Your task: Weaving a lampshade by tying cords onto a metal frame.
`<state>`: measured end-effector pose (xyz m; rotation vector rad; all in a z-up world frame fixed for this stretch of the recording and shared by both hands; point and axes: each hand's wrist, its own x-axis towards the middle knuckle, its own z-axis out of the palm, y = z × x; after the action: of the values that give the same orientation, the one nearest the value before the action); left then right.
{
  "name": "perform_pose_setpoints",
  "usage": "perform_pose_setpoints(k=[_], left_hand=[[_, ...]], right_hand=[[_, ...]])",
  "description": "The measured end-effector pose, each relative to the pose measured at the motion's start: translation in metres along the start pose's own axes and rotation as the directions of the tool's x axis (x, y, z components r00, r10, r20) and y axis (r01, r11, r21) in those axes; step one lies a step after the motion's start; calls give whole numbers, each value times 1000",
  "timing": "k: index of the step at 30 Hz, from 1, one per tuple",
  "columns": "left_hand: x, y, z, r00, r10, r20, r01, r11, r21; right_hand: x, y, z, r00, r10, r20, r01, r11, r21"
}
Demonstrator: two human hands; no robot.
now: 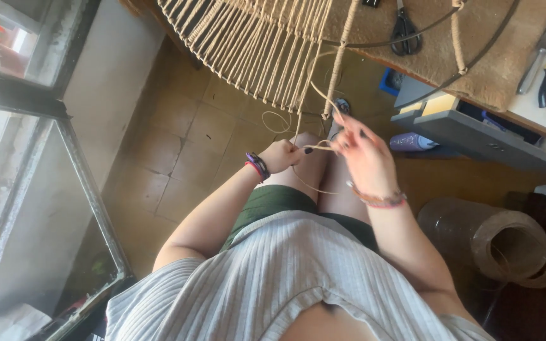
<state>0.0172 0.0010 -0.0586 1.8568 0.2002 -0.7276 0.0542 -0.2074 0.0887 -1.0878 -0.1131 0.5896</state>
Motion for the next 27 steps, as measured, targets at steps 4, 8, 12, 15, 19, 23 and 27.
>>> perform_pose_setpoints(k=[4,8,12,15,19,23,27], left_hand=[[11,-11,11,995,86,-51,-79,989,124],[-46,53,-6,954,301,3,-230,735,-638],[-30,22,9,941,214,263,164,390,-906],[-17,9,15,992,86,97,39,516,-856],[6,-12,15,987,85,-136,-61,984,170],[3,-16,12,950,152,-272,-25,907,421],[-27,17,6,998,55,-4,-51,893,-448]], right_hand=[[-50,3,-27,986,-114,125,169,686,-707],[-63,29,-48,849,514,-123,-46,-160,-986],[-55,72,-88,727,660,-190,14,-291,-957],[-26,29,-41,905,423,-43,-2,-96,-995],[11,21,-17,993,118,30,-89,871,-484],[0,2,-13,948,171,268,104,631,-769],[-17,67,-73,724,689,-31,142,-193,-971]])
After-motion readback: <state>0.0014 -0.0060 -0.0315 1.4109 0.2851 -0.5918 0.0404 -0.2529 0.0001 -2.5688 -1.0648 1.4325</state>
